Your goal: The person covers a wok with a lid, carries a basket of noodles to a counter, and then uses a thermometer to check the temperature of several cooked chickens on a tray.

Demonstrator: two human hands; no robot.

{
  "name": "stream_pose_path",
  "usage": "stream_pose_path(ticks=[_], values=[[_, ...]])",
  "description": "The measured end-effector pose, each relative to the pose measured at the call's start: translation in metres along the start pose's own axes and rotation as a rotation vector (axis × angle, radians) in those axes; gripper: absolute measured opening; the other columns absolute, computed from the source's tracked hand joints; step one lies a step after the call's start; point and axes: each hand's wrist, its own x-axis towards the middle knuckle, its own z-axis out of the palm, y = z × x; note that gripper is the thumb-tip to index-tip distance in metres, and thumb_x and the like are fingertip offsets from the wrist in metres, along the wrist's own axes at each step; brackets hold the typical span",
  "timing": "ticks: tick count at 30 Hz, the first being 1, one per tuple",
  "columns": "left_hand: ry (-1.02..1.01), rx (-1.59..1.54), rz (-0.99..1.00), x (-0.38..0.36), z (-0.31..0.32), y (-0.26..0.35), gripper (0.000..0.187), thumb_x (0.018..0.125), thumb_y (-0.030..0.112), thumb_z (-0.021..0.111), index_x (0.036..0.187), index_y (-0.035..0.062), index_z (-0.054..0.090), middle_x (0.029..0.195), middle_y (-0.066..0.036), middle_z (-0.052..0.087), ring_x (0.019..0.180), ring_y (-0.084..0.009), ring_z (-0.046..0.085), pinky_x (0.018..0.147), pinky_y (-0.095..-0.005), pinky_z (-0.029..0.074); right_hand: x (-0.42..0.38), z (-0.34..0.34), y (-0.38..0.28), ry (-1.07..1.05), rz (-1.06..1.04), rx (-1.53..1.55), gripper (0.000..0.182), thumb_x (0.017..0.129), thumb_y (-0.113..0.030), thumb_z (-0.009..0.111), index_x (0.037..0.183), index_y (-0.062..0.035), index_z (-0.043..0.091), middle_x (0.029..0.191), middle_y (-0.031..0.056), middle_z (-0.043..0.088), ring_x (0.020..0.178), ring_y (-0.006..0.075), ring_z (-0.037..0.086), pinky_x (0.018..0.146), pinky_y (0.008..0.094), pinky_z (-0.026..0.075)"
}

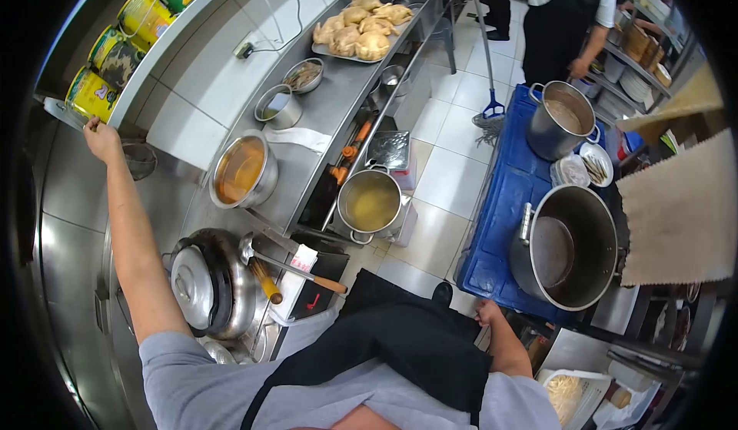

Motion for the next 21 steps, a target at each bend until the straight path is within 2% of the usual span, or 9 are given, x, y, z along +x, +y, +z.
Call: stream_pose_path(ticks=[4, 7, 9, 10, 12, 14, 16, 18, 21], values=[[0.065, -0.037, -0.012, -0.006, 0.0, 0.01, 0.027, 0.079, 0.006, 0.045, 0.099, 0.0009, 0.062, 0.104, -0.012, 0.066, 0.1, -0.0266, 0.062, 0.092, -0.0343, 0.044, 0.045, 0.01, -0.034, -0.09, -0.047, -0.052, 0.017, 0.088, -0.01, 0.055, 0.103, -0.002, 0.057, 0.07, 0.0129, 0.059, 0.056, 0.0215, 0.061, 0.036, 0.0348, 0.043], [0.083, -0.166, 0.004, -0.009, 0.0, 0.009, 0.027, 0.081, 0.007, 0.046, 0.102, 0.0015, 0.062, 0.109, -0.013, 0.065, 0.106, -0.0273, 0.06, 0.095, -0.0331, 0.042, 0.062, 0.027, -0.076, -0.025, -0.08, -0.17, 0.019, 0.087, -0.01, 0.055, 0.103, -0.0021, 0.059, 0.072, 0.0136, 0.062, 0.058, 0.0234, 0.063, 0.036, 0.0357, 0.043], [0.085, -0.23, -0.011, -0.011, -0.001, 0.012, 0.028, 0.081, 0.007, 0.046, 0.103, 0.0017, 0.062, 0.111, -0.013, 0.064, 0.106, -0.0268, 0.059, 0.096, -0.0329, 0.042, 0.106, 0.031, -0.09, -0.161, -0.148, -0.096, 0.022, 0.087, -0.012, 0.055, 0.106, -0.0027, 0.06, 0.076, 0.0139, 0.065, 0.06, 0.0246, 0.064, 0.04, 0.0362, 0.046], [0.083, -0.294, -0.012, -0.012, -0.001, 0.013, 0.029, 0.08, 0.007, 0.045, 0.103, 0.0019, 0.062, 0.112, -0.013, 0.064, 0.107, -0.0264, 0.059, 0.097, -0.0328, 0.041, 0.098, 0.033, -0.111, -0.138, -0.154, -0.102, 0.022, 0.087, -0.012, 0.055, 0.106, -0.0027, 0.06, 0.076, 0.0139, 0.065, 0.06, 0.0246, 0.064, 0.04, 0.0362, 0.046], [0.116, -0.321, 0.004, -0.016, -0.003, 0.02, 0.028, 0.079, 0.004, 0.045, 0.102, 0.0005, 0.062, 0.11, -0.014, 0.065, 0.105, -0.0256, 0.06, 0.096, -0.0324, 0.042, 0.075, 0.055, -0.166, -0.082, -0.372, -0.334, 0.029, 0.087, -0.011, 0.059, 0.113, 0.0018, 0.057, 0.068, 0.0133, 0.059, 0.052, 0.0209, 0.055, 0.039, 0.036, 0.043], [0.136, -0.342, 0.03, -0.017, -0.004, 0.023, 0.028, 0.078, 0.001, 0.045, 0.1, -0.0009, 0.062, 0.108, -0.014, 0.065, 0.103, -0.0248, 0.06, 0.096, -0.032, 0.042, 0.05, 0.069, -0.224, -0.149, -0.312, -0.359, 0.03, 0.086, -0.01, 0.057, 0.113, 0.0039, 0.058, 0.072, 0.0144, 0.063, 0.055, 0.0213, 0.06, 0.043, 0.0364, 0.046], [0.148, -0.4, -0.009, -0.017, -0.002, 0.023, 0.031, 0.077, -0.002, 0.045, 0.103, -0.0008, 0.063, 0.109, -0.012, 0.064, 0.102, -0.0212, 0.06, 0.094, -0.0298, 0.043, 0.035, 0.077, -0.277, -0.11, -0.467, -0.75, 0.033, 0.086, -0.012, 0.054, 0.115, 0.0023, 0.059, 0.078, 0.0148, 0.067, 0.06, 0.0224, 0.065, 0.05, 0.0345, 0.051], [0.148, -0.472, -0.051, -0.02, -0.002, 0.025, 0.032, 0.077, 0.0, 0.045, 0.103, 0.0016, 0.065, 0.109, -0.012, 0.065, 0.101, -0.0214, 0.061, 0.092, -0.0298, 0.044, 0.032, 0.079, -0.313, -0.065, -0.451, -0.789, 0.036, 0.085, -0.016, 0.054, 0.117, -0.0003, 0.059, 0.085, 0.0151, 0.07, 0.066, 0.0227, 0.068, 0.057, 0.032, 0.054], [0.166, -0.596, -0.07, -0.018, 0.004, 0.022, 0.034, 0.077, 0.002, 0.046, 0.102, 0.004, 0.068, 0.107, -0.012, 0.065, 0.098, -0.0201, 0.061, 0.088, -0.0291, 0.045, 0.021, 0.083, -0.36, -0.073, -0.376, -0.673, 0.037, 0.084, -0.017, 0.056, 0.118, -0.0027, 0.06, 0.085, 0.0152, 0.07, 0.066, 0.0222, 0.068, 0.058, 0.0331, 0.055]])
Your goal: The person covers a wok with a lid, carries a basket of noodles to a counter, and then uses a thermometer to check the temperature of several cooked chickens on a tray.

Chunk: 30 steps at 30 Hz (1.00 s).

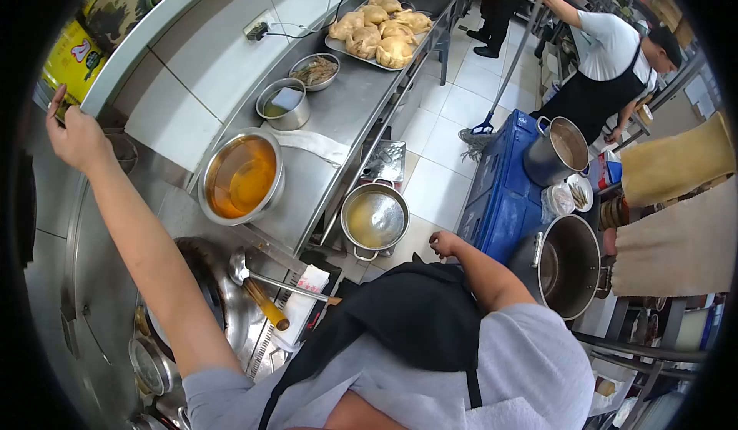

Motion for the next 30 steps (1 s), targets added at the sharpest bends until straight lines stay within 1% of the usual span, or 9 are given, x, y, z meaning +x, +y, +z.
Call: stream_pose_path(ticks=[7, 9, 11, 13, 15, 17, 19, 27, 30], values=[[0.036, 0.019, -0.102, 0.007, -0.015, -0.022, 0.036, 0.077, -0.008, 0.044, 0.107, -0.0035, 0.064, 0.109, -0.011, 0.064, 0.095, -0.0175, 0.062, 0.084, -0.0267, 0.048, 0.099, -0.076, 0.012, -0.008, -0.33, -0.591, 0.045, 0.084, -0.028, 0.059, 0.121, -0.0019, 0.06, 0.12, 0.0196, 0.061, 0.101, 0.0359, 0.062, 0.09, 0.0387, 0.048], [-0.039, 0.448, -0.073, 0.028, -0.054, -0.077, 0.027, 0.079, 0.002, 0.052, 0.102, -0.0016, 0.066, 0.097, -0.01, 0.065, 0.082, -0.0147, 0.061, 0.068, -0.0266, 0.05, 0.116, -0.129, -0.017, 0.018, -0.114, -0.432, 0.054, 0.084, -0.035, 0.061, 0.127, -0.002, 0.055, 0.123, 0.0232, 0.058, 0.11, 0.0339, 0.058, 0.095, 0.0398, 0.045], [-0.131, 0.791, -0.352, 0.031, -0.061, -0.051, 0.025, 0.077, -0.002, 0.055, 0.1, -0.0066, 0.063, 0.096, -0.013, 0.064, 0.085, -0.0204, 0.062, 0.07, -0.0326, 0.051, 0.177, -0.194, -0.03, 0.091, -0.161, -0.606, 0.062, 0.084, -0.038, 0.063, 0.13, 0.0006, 0.05, 0.125, 0.0243, 0.056, 0.113, 0.0349, 0.056, 0.099, 0.0397, 0.042], [0.186, 0.266, -0.377, 0.053, -0.12, -0.109, 0.029, 0.074, -0.007, 0.056, 0.102, -0.0111, 0.061, 0.095, -0.018, 0.063, 0.082, -0.028, 0.064, 0.072, -0.0405, 0.054, 0.21, -0.26, -0.072, 0.339, -0.271, -0.472, 0.061, 0.084, -0.035, 0.063, 0.129, 0.0029, 0.049, 0.128, 0.0264, 0.053, 0.121, 0.037, 0.05, 0.104, 0.0394, 0.038], [0.101, -0.096, -0.21, 0.053, -0.132, -0.088, 0.031, 0.071, -0.011, 0.056, 0.102, -0.0132, 0.06, 0.097, -0.022, 0.062, 0.082, -0.0312, 0.064, 0.071, -0.0422, 0.056, 0.236, -0.322, -0.128, 0.644, -0.573, -0.345, 0.06, 0.083, -0.029, 0.063, 0.131, 0.0024, 0.045, 0.128, 0.0256, 0.052, 0.12, 0.0387, 0.049, 0.102, 0.0432, 0.04], [-0.059, 0.558, -0.105, 0.08, -0.195, -0.098, 0.033, 0.071, -0.012, 0.053, 0.103, -0.0125, 0.061, 0.104, -0.024, 0.061, 0.089, -0.0324, 0.064, 0.073, -0.0396, 0.058, 0.261, -0.376, -0.19, 0.852, -0.729, -0.392, 0.06, 0.081, -0.022, 0.064, 0.134, -0.0022, 0.044, 0.132, 0.0253, 0.048, 0.121, 0.0412, 0.046, 0.102, 0.0438, 0.039], [0.273, 0.452, -0.268, 0.046, -0.102, -0.04, 0.028, 0.075, -0.01, 0.054, 0.101, -0.0119, 0.062, 0.109, -0.024, 0.058, 0.098, -0.0349, 0.061, 0.074, -0.0381, 0.058, 0.254, -0.412, -0.247, 0.957, -0.841, -0.381, 0.056, 0.082, -0.02, 0.061, 0.135, -0.0082, 0.044, 0.133, 0.0251, 0.046, 0.12, 0.0421, 0.046, 0.102, 0.0427, 0.038], [0.152, 0.62, -0.283, 0.013, -0.026, 0.017, 0.044, 0.08, -0.01, 0.036, 0.121, -0.0058, 0.05, 0.119, -0.021, 0.055, 0.103, -0.0322, 0.059, 0.083, -0.0386, 0.055, 0.304, -0.453, -0.286, 0.882, -0.794, -0.781, 0.053, 0.09, -0.031, 0.054, 0.14, -0.0244, 0.04, 0.149, 0.0127, 0.03, 0.138, 0.0331, 0.029, 0.108, 0.0486, 0.031], [0.064, 0.594, -0.261, 0.039, -0.074, -0.003, 0.044, 0.081, -0.008, 0.035, 0.122, -0.0028, 0.051, 0.12, -0.02, 0.053, 0.105, -0.0323, 0.058, 0.085, -0.0382, 0.053, 0.312, -0.453, -0.281, 0.861, -0.811, -0.829, 0.053, 0.09, -0.032, 0.054, 0.14, -0.0243, 0.04, 0.149, 0.0129, 0.029, 0.138, 0.0337, 0.028, 0.109, 0.0512, 0.029]])
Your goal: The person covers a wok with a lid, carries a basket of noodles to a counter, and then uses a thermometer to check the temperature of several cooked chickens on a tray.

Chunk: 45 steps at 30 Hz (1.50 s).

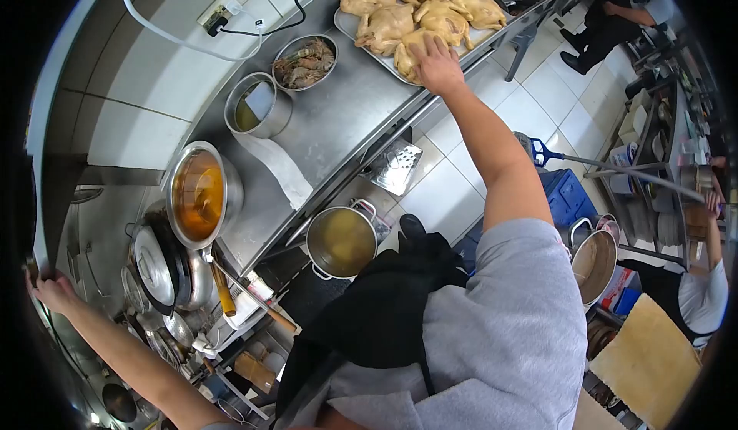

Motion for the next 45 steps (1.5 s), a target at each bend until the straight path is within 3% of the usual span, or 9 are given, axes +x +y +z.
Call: stream_pose_path(ticks=[1, 5, 8, 14, 22, 25, 31, 36, 45], values=[[-0.093, -0.037, 0.06, 0.002, -0.001, -0.001, 0.044, 0.081, -0.008, 0.035, 0.122, -0.0022, 0.051, 0.121, -0.02, 0.052, 0.105, -0.032, 0.057, 0.085, -0.0384, 0.053, 0.0, 0.001, -0.001, 0.002, -0.003, 0.001, 0.053, 0.09, -0.032, 0.054, 0.14, -0.0243, 0.04, 0.149, 0.0129, 0.029, 0.138, 0.0337, 0.028, 0.109, 0.0512, 0.029], [-0.085, -0.027, 0.05, -0.008, 0.003, 0.003, 0.045, 0.081, -0.008, 0.035, 0.123, -0.0012, 0.051, 0.122, -0.02, 0.052, 0.105, -0.0319, 0.057, 0.085, -0.038, 0.053, 0.001, -0.004, -0.003, -0.005, 0.015, 0.016, 0.052, 0.091, -0.033, 0.053, 0.14, -0.0238, 0.04, 0.15, 0.0134, 0.028, 0.138, 0.0345, 0.027, 0.108, 0.0532, 0.028], [0.075, -0.006, -0.105, -0.014, 0.006, 0.007, 0.045, 0.081, -0.008, 0.036, 0.123, -0.0007, 0.05, 0.122, -0.019, 0.052, 0.105, -0.0317, 0.057, 0.086, -0.0375, 0.053, 0.006, -0.004, 0.0, -0.003, 0.005, 0.019, 0.051, 0.091, -0.033, 0.054, 0.139, -0.0233, 0.041, 0.15, 0.0139, 0.028, 0.138, 0.0348, 0.028, 0.108, 0.0536, 0.028], [-0.097, 0.057, 0.042, -0.006, -0.001, 0.003, 0.041, 0.082, -0.006, 0.039, 0.119, -0.001, 0.055, 0.122, -0.015, 0.053, 0.107, -0.0287, 0.056, 0.086, -0.0348, 0.052, 0.005, -0.003, 0.003, 0.009, -0.022, 0.028, 0.047, 0.091, -0.033, 0.054, 0.136, -0.0245, 0.046, 0.149, 0.0141, 0.029, 0.137, 0.0344, 0.028, 0.108, 0.0531, 0.029], [-0.02, 1.34, 0.626, 0.003, -0.027, -0.021, 0.032, 0.081, 0.001, 0.049, 0.109, -0.0066, 0.063, 0.129, -0.009, 0.054, 0.111, -0.0233, 0.056, 0.093, -0.03, 0.047, 0.002, -0.008, 0.006, -0.006, -0.077, 0.001, 0.045, 0.09, -0.032, 0.054, 0.135, -0.027, 0.048, 0.149, 0.0138, 0.029, 0.138, 0.0341, 0.028, 0.109, 0.051, 0.028], [-0.007, 1.463, 0.654, 0.012, -0.033, -0.03, 0.028, 0.083, 0.0, 0.047, 0.105, -0.0103, 0.062, 0.13, -0.006, 0.052, 0.107, -0.0224, 0.058, 0.088, -0.029, 0.051, 0.002, -0.01, 0.006, -0.025, -0.08, 0.02, 0.045, 0.091, -0.032, 0.053, 0.135, -0.0274, 0.048, 0.149, 0.0136, 0.029, 0.138, 0.0341, 0.028, 0.109, 0.0509, 0.028], [-0.016, 1.46, 0.649, 0.023, -0.037, -0.04, 0.029, 0.083, 0.002, 0.047, 0.106, -0.0087, 0.063, 0.131, -0.007, 0.052, 0.109, -0.0236, 0.057, 0.091, -0.0302, 0.048, 0.009, -0.011, 0.006, -0.037, -0.076, 0.008, 0.047, 0.09, -0.033, 0.054, 0.135, -0.025, 0.047, 0.149, 0.0141, 0.03, 0.137, 0.0339, 0.029, 0.108, 0.0514, 0.03], [-0.025, 1.461, 0.643, 0.029, -0.04, -0.045, 0.031, 0.083, 0.004, 0.047, 0.107, -0.0071, 0.063, 0.131, -0.008, 0.052, 0.111, -0.0247, 0.056, 0.094, -0.0315, 0.046, 0.038, 0.001, 0.02, 0.024, 0.183, 0.27, 0.06, 0.085, -0.041, 0.061, 0.138, -0.019, 0.044, 0.148, 0.0149, 0.032, 0.137, 0.0335, 0.029, 0.106, 0.0539, 0.032], [-0.039, 1.478, 0.622, 0.033, -0.054, -0.049, 0.033, 0.083, 0.007, 0.047, 0.108, -0.0043, 0.064, 0.131, -0.01, 0.052, 0.115, -0.0267, 0.054, 0.1, -0.0338, 0.042, 0.056, -0.003, 0.015, -0.106, 0.212, 0.101, 0.063, 0.083, -0.047, 0.062, 0.137, -0.0193, 0.046, 0.148, 0.0127, 0.032, 0.138, 0.0324, 0.028, 0.105, 0.0567, 0.029]])
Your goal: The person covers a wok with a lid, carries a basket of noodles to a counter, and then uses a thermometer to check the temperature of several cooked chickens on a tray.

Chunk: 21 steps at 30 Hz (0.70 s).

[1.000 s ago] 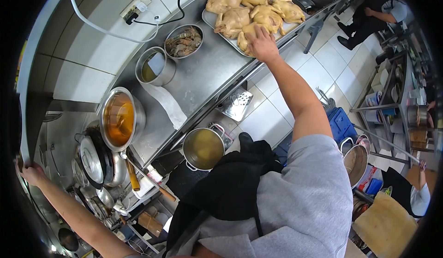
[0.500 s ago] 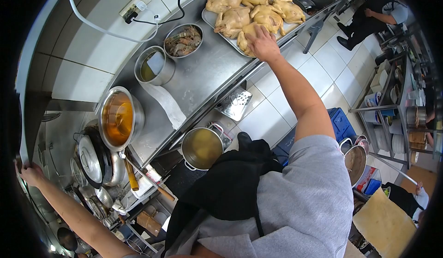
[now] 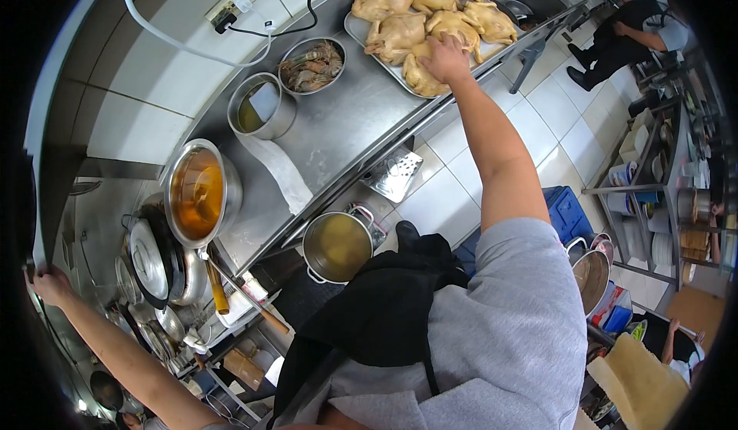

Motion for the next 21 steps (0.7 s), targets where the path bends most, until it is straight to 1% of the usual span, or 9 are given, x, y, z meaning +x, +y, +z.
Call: stream_pose_path(ticks=[5, 7, 8, 10, 12, 14, 16, 18, 21], values=[[0.031, 0.064, 0.044, 0.0, 0.0, -0.006, 0.032, 0.082, 0.01, 0.051, 0.108, -0.0019, 0.065, 0.128, -0.014, 0.055, 0.116, -0.0298, 0.053, 0.1, -0.0369, 0.041, 0.006, 0.0, -0.002, -0.064, 0.002, -0.033, 0.062, 0.082, -0.047, 0.063, 0.136, -0.0196, 0.048, 0.148, 0.0118, 0.032, 0.138, 0.0313, 0.027, 0.105, 0.0564, 0.029], [0.034, 0.058, -0.013, 0.004, 0.003, -0.01, 0.031, 0.081, 0.014, 0.055, 0.106, -0.0016, 0.066, 0.122, -0.016, 0.058, 0.113, -0.0308, 0.054, 0.097, -0.0378, 0.043, 0.007, 0.002, -0.001, -0.068, 0.0, -0.025, 0.062, 0.082, -0.047, 0.063, 0.135, -0.0196, 0.048, 0.148, 0.0118, 0.033, 0.138, 0.031, 0.027, 0.105, 0.0565, 0.028], [0.033, 0.058, -0.013, 0.004, 0.005, -0.013, 0.031, 0.081, 0.014, 0.055, 0.106, -0.0016, 0.066, 0.122, -0.016, 0.058, 0.113, -0.0308, 0.054, 0.097, -0.0378, 0.043, 0.007, 0.004, 0.0, -0.03, -0.005, -0.011, 0.062, 0.082, -0.048, 0.062, 0.135, -0.0195, 0.049, 0.147, 0.0114, 0.034, 0.138, 0.0308, 0.028, 0.105, 0.0568, 0.029], [0.041, 0.153, 0.06, 0.004, 0.007, -0.016, 0.033, 0.079, 0.019, 0.059, 0.104, -0.001, 0.066, 0.116, -0.016, 0.061, 0.11, -0.0323, 0.056, 0.095, -0.0386, 0.044, 0.007, 0.002, -0.002, 0.01, -0.01, 0.003, 0.061, 0.082, -0.048, 0.062, 0.135, -0.0195, 0.049, 0.147, 0.0111, 0.035, 0.137, 0.0305, 0.029, 0.104, 0.0571, 0.029], [0.046, 0.166, 0.059, 0.003, 0.007, -0.017, 0.033, 0.078, 0.02, 0.061, 0.104, -0.0005, 0.067, 0.115, -0.016, 0.062, 0.109, -0.032, 0.057, 0.094, -0.0384, 0.045, 0.006, -0.007, -0.006, -0.131, 0.006, -0.031, 0.063, 0.083, -0.05, 0.06, 0.136, -0.0196, 0.047, 0.144, 0.0104, 0.037, 0.136, 0.0305, 0.031, 0.104, 0.0573, 0.03], [0.052, 0.179, 0.059, 0.001, -0.003, -0.006, 0.034, 0.077, 0.021, 0.062, 0.103, 0.0, 0.067, 0.114, -0.015, 0.062, 0.107, -0.0316, 0.057, 0.094, -0.0382, 0.045, 0.006, -0.007, -0.008, -0.11, 0.012, -0.024, 0.063, 0.083, -0.05, 0.059, 0.137, -0.0197, 0.046, 0.144, 0.0102, 0.038, 0.135, 0.0305, 0.032, 0.103, 0.0572, 0.031], [0.082, 0.175, 0.105, -0.002, -0.011, 0.001, 0.034, 0.076, 0.022, 0.064, 0.103, 0.0013, 0.067, 0.114, -0.015, 0.062, 0.108, -0.0301, 0.058, 0.094, -0.0378, 0.046, 0.005, -0.006, -0.01, -0.09, 0.019, -0.017, 0.063, 0.083, -0.049, 0.059, 0.137, -0.0198, 0.045, 0.143, 0.01, 0.039, 0.134, 0.0304, 0.033, 0.103, 0.0572, 0.031], [0.088, 0.207, 0.122, 0.001, -0.009, -0.002, 0.034, 0.076, 0.023, 0.065, 0.102, 0.002, 0.068, 0.113, -0.014, 0.063, 0.108, -0.0295, 0.058, 0.094, -0.0374, 0.046, 0.006, -0.007, -0.013, -0.139, 0.03, -0.047, 0.062, 0.083, -0.048, 0.059, 0.137, -0.0196, 0.045, 0.142, 0.0101, 0.04, 0.134, 0.0303, 0.034, 0.102, 0.0571, 0.032], [0.098, 0.228, 0.137, 0.004, 0.007, -0.021, 0.034, 0.077, 0.025, 0.066, 0.102, 0.003, 0.068, 0.113, -0.013, 0.063, 0.107, -0.0294, 0.058, 0.094, -0.0378, 0.046, 0.007, -0.004, -0.014, -0.142, 0.047, -0.029, 0.061, 0.083, -0.047, 0.058, 0.136, -0.0188, 0.047, 0.143, 0.0104, 0.039, 0.135, 0.0294, 0.033, 0.102, 0.0579, 0.031]])
